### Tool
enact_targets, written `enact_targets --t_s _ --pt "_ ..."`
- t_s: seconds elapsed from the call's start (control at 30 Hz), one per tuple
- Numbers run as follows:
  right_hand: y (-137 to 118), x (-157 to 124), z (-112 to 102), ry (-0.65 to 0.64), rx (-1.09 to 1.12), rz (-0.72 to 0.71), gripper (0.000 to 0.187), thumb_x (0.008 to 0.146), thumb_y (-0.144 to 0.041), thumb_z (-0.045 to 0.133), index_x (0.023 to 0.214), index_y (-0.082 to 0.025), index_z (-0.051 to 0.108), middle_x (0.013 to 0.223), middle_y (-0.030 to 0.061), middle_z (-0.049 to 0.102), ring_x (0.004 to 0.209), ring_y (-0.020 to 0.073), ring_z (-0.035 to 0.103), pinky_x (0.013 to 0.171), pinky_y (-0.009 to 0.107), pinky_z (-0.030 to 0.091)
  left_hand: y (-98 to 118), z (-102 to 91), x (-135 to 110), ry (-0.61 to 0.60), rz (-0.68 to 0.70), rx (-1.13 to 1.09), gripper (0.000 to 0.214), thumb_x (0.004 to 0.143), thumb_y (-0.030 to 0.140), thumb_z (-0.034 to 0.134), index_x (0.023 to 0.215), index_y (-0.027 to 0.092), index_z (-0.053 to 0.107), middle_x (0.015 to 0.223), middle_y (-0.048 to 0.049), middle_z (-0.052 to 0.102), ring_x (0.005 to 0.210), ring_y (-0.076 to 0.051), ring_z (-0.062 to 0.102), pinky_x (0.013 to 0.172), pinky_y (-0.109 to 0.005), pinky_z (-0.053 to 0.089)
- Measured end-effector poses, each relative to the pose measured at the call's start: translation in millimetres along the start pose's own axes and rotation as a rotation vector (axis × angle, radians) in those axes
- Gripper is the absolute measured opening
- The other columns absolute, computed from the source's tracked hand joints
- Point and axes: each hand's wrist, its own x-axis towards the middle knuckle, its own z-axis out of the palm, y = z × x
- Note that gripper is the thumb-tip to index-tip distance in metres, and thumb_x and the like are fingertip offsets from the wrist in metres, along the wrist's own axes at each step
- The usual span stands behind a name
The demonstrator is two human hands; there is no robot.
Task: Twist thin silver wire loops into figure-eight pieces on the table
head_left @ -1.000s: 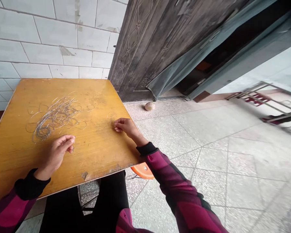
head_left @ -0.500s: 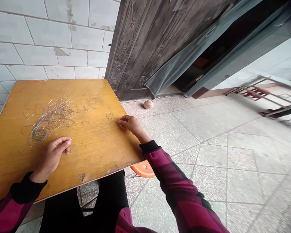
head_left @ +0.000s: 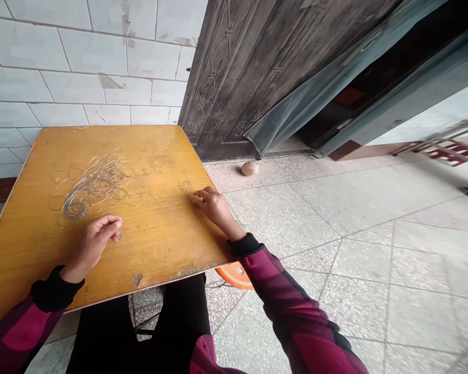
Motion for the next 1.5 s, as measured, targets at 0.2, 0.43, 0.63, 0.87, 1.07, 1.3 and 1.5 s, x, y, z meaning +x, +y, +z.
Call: enact_targets --t_s 0.2,0.43,0.63,0.87,1.07,1.3,1.5 --pt "-5.3 -11.1 -6.7 -0.039 -0.045 -0.159 0.043 0.091 -0.028 0.054 0.132 -0.015 0.055 0.135 0.0181 0.053 0.126 0.0317 0.048 0.104 0.047 0.042 13.8 5.8 -0.3 -0.134 0.466 0.448 0.03 0.082 0.026 0.061 0.112 0.022 0.066 0.121 -0.0087 0.064 0.113 -0.024 0.058 0.099 -0.038 0.042" --pt "-14.7 -34.3 -3.7 -0.159 -0.067 -0.213 0.063 0.092 -0.044 0.053 0.145 -0.014 0.038 0.149 0.0161 0.039 0.139 0.0316 0.034 0.113 0.053 0.028 46.2 98.4 66.3 -0.513 0.819 0.795 0.05 0.089 0.027 0.052 0.138 0.017 0.047 0.149 -0.0135 0.042 0.14 -0.026 0.033 0.116 -0.044 0.019" --pt "-14.6 -36.3 -1.5 -0.183 -0.046 -0.261 0.076 0.09 -0.058 0.045 0.147 -0.009 0.032 0.15 0.0204 0.035 0.141 0.0301 0.031 0.114 0.051 0.026 23.0 164.1 139.1 -0.678 0.792 1.203 0.052 0.096 0.031 0.037 0.145 0.014 0.037 0.155 -0.0126 0.03 0.145 -0.024 0.021 0.117 -0.044 0.013" --pt "-12.9 -37.8 -4.9 -0.243 -0.098 -0.301 0.085 0.088 -0.066 0.038 0.148 -0.007 0.028 0.153 0.0201 0.029 0.143 0.0308 0.026 0.117 0.049 0.022 6.0 167.2 154.6 -0.713 0.79 1.302 0.051 0.099 0.032 0.026 0.146 0.013 0.034 0.156 -0.0115 0.027 0.145 -0.022 0.021 0.117 -0.042 0.014" --pt "-17.6 -33.2 -15.5 -0.311 -0.197 -0.353 0.083 0.088 -0.068 0.036 0.147 -0.01 0.033 0.152 0.0188 0.031 0.14 0.0335 0.032 0.114 0.049 0.025 0.7 168.3 155.6 -0.689 0.803 1.262 0.051 0.099 0.032 0.026 0.144 0.013 0.038 0.155 -0.012 0.03 0.145 -0.022 0.022 0.117 -0.043 0.014" --pt "-16.7 -31.4 -15.3 -0.299 -0.189 -0.363 0.084 0.087 -0.069 0.037 0.147 -0.011 0.032 0.152 0.0189 0.031 0.141 0.0318 0.03 0.114 0.047 0.026 -2.0 166.7 156.8 -0.666 0.79 1.181 0.05 0.098 0.03 0.028 0.143 0.013 0.039 0.153 -0.0117 0.034 0.143 -0.022 0.027 0.117 -0.045 0.017" --pt "-16.4 -33.0 -18.8 -0.261 -0.164 -0.312 0.077 0.088 -0.064 0.042 0.145 -0.013 0.037 0.154 0.0174 0.029 0.142 0.0323 0.027 0.114 0.051 0.026 8.2 167.0 161.7 -0.585 0.795 0.948 0.048 0.094 0.024 0.032 0.137 0.009 0.047 0.15 -0.0142 0.04 0.142 -0.021 0.031 0.116 -0.043 0.023"
